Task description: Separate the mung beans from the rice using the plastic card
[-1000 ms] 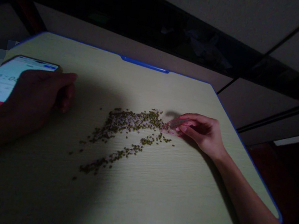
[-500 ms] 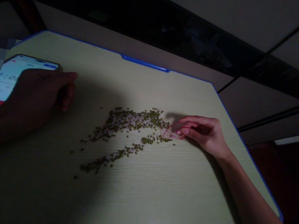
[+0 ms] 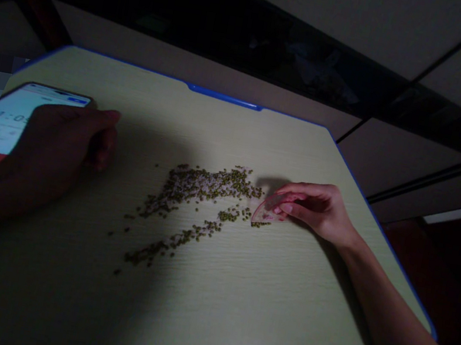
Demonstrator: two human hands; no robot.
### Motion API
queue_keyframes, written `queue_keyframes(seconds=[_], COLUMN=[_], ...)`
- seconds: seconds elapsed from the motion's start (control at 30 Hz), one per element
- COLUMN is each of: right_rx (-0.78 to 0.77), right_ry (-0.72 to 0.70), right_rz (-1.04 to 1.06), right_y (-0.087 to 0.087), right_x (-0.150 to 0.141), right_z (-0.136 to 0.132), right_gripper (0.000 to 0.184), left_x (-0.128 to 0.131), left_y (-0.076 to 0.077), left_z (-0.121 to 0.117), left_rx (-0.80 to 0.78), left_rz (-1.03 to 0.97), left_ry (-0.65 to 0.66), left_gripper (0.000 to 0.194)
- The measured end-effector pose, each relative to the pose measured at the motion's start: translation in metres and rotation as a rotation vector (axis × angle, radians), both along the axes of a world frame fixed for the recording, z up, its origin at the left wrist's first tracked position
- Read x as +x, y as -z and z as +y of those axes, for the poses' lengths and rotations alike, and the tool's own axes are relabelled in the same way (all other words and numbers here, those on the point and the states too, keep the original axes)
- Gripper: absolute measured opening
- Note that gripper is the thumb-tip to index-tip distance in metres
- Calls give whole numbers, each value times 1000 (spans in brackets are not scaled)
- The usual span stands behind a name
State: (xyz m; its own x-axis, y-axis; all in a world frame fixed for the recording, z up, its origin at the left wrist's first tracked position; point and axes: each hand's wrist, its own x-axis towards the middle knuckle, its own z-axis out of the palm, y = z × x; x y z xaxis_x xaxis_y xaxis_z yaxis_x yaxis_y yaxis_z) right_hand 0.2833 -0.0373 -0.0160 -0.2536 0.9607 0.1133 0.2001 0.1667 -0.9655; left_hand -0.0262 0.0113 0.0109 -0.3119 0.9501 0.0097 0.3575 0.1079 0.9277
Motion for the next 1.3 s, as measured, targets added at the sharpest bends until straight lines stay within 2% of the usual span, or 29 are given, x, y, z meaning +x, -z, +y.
queue_keyframes(seconds=[0.33, 0.7, 0.9, 1.07, 1.3], right_rx=[50, 90, 86, 91, 70], right_ry=[81, 152, 126, 101, 71], right_rz=[-60, -54, -28, -29, -6], right_y=[0, 3, 3, 3, 4], right_x=[1, -4, -6, -6, -6], right_z=[1, 3, 4, 4, 4], right_gripper=[19, 20, 20, 20, 21], left_x=[-9, -2, -3, -1, 0], left_y=[10, 4, 4, 2, 0], left_z=[5, 1, 2, 0, 0], left_rx=[27, 22, 24, -16, -20], left_rz=[20, 10, -27, 49, 56], left_ry=[35, 22, 21, 2, 0], left_gripper=[31, 35, 33, 35, 35])
